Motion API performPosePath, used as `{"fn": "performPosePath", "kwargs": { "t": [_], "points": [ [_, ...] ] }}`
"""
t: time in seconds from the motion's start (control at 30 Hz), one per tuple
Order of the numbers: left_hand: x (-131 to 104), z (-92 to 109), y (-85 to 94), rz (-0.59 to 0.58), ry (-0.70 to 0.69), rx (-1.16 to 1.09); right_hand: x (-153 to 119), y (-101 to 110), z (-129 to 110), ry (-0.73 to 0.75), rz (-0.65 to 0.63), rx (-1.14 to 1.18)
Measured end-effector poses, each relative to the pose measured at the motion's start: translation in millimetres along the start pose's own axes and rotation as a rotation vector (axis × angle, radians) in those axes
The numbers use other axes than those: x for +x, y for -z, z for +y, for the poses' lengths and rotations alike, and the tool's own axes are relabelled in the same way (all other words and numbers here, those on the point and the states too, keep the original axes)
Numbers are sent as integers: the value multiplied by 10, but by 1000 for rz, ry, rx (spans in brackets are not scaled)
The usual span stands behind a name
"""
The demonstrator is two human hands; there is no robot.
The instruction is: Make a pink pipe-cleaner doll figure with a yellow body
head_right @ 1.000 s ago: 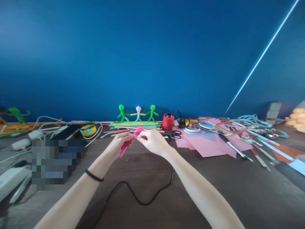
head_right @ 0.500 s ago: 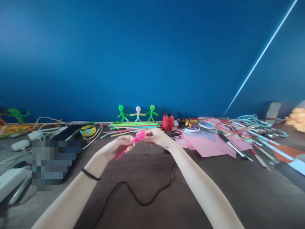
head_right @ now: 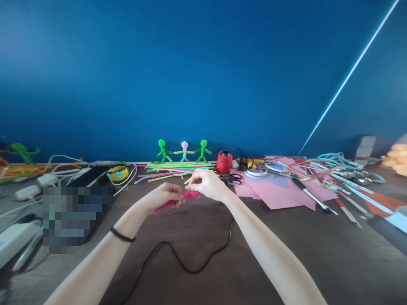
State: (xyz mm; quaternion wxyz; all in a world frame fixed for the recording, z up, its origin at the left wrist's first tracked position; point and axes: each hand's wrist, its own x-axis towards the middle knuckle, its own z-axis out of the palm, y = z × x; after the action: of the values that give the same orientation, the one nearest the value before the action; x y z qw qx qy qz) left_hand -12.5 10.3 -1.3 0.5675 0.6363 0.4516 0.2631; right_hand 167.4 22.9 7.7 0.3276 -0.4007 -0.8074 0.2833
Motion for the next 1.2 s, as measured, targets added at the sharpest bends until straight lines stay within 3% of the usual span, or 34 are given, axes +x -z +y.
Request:
{"fn": "performPosePath", "kwargs": {
  "t": [0.23, 0.4, 0.57, 0.73, 1.03, 1.2],
  "points": [
    [102, -91, -51, 283, -40, -246, -34, -110, -88, 213, 275, -326],
    [93, -57, -110, 361, -151, -373, -53, -206, -153, 263, 495, -486],
    [62, 6, -173, 409, -224, -473, -68, -279, -190, 209, 619, -377],
    [58, 19, -190, 398, -263, -564, -41, -259, -180, 83, 602, 3],
    [59, 16, -183, 223, -268, -698, -7, -181, -190, -249, 426, 604],
    [40, 24, -189, 82, -294, -778, 1, -144, -182, -234, 280, 807]
  ]
}}
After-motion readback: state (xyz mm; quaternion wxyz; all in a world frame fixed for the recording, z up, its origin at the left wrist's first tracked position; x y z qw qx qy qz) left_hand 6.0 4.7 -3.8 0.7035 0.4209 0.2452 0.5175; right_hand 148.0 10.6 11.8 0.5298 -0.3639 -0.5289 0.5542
